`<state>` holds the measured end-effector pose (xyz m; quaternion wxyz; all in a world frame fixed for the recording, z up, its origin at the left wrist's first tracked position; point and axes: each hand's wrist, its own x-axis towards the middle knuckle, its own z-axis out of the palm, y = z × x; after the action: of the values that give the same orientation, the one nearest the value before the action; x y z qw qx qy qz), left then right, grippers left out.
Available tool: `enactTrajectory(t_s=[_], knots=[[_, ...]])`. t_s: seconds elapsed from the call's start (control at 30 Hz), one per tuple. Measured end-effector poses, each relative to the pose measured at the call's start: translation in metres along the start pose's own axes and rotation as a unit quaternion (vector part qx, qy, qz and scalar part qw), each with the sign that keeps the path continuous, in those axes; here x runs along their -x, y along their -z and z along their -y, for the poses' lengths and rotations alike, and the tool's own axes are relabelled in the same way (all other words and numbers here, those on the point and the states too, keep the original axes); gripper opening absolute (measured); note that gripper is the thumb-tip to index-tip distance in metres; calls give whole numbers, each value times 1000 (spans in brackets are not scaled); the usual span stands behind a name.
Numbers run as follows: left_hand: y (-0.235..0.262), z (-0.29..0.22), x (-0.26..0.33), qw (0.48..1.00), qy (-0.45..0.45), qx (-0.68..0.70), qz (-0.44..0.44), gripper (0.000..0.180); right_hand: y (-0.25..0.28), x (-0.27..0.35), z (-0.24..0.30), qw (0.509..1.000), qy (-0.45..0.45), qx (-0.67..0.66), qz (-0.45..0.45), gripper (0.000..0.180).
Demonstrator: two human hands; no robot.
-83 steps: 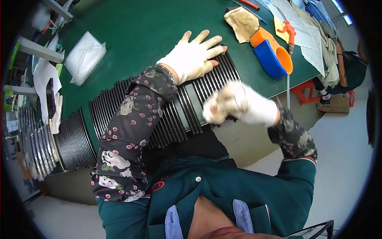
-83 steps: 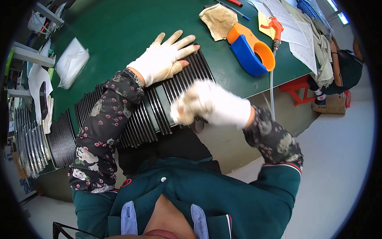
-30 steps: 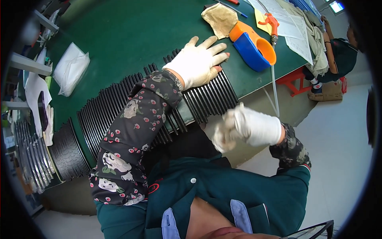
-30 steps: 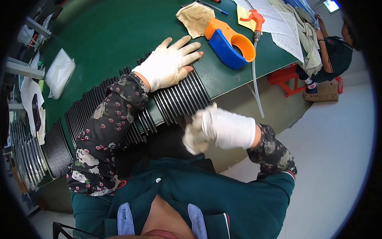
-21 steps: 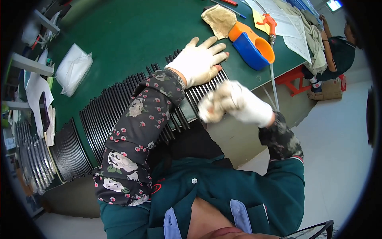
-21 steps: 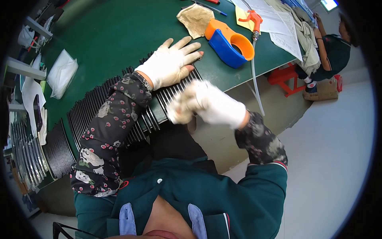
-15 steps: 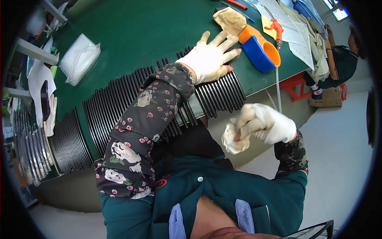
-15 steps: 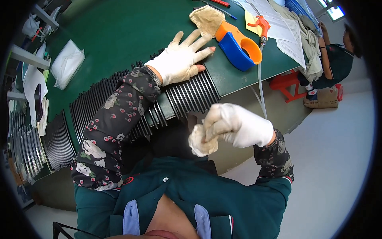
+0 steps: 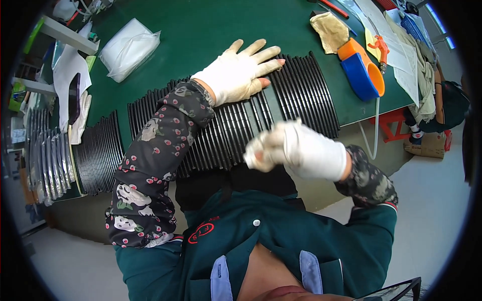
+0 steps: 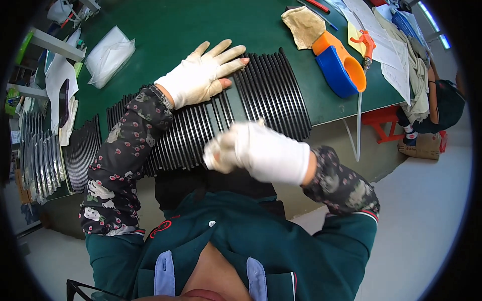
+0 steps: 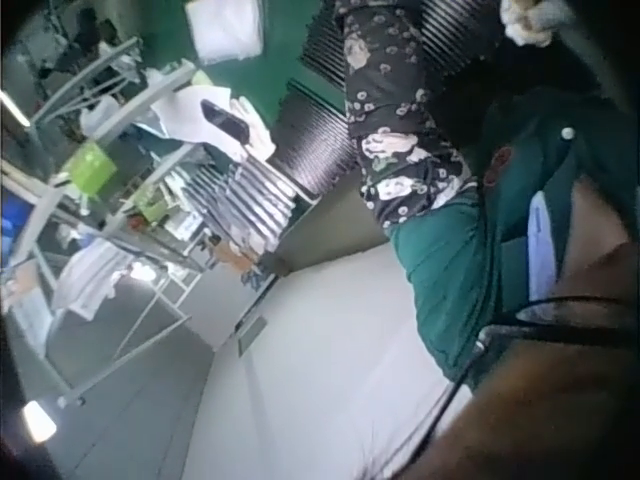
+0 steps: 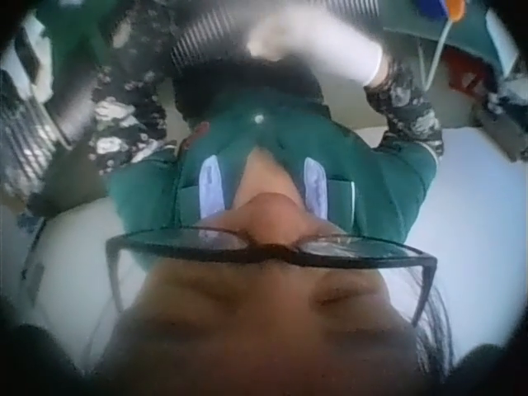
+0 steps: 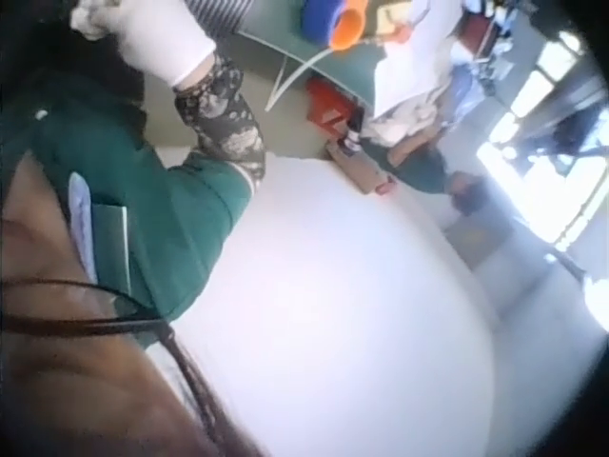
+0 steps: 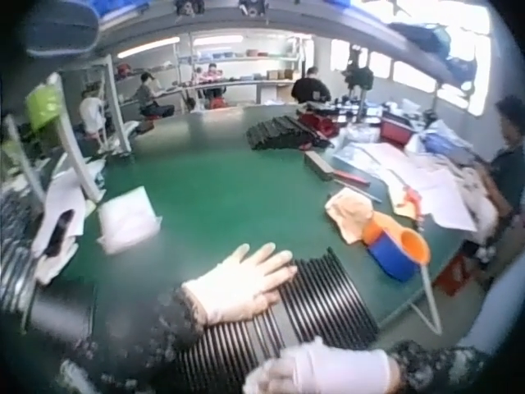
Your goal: Cleaning and organizing a set of black metal rods on a workbench using a cloth and an air duster.
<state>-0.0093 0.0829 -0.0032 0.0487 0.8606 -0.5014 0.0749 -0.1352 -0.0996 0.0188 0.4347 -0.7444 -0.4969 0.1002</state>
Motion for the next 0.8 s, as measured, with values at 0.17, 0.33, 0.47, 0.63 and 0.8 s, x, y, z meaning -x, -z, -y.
enactTrajectory(t_s=[0.17, 0.33, 0.47, 0.63, 0.8], knots=[[-4, 1, 0, 1000, 2, -11, 9, 49, 22, -15, 22, 986, -81, -144, -27, 26], [-8, 0, -4, 1000, -4, -13, -14, 49, -8, -35, -19, 965, 21, 226, -135, 27], [-3, -9, -10, 1000, 16, -21, -8, 49, 7, -8, 27, 988, -20, 21, 152, 27], [-15, -2, -25, 998, -7, -52, -18, 50, 22, -41, 2, 967, -36, 188, -167, 27], [-7, -14, -19, 999, 34, -3, -21, 50, -6, -15, 18, 990, -57, 87, 92, 22]])
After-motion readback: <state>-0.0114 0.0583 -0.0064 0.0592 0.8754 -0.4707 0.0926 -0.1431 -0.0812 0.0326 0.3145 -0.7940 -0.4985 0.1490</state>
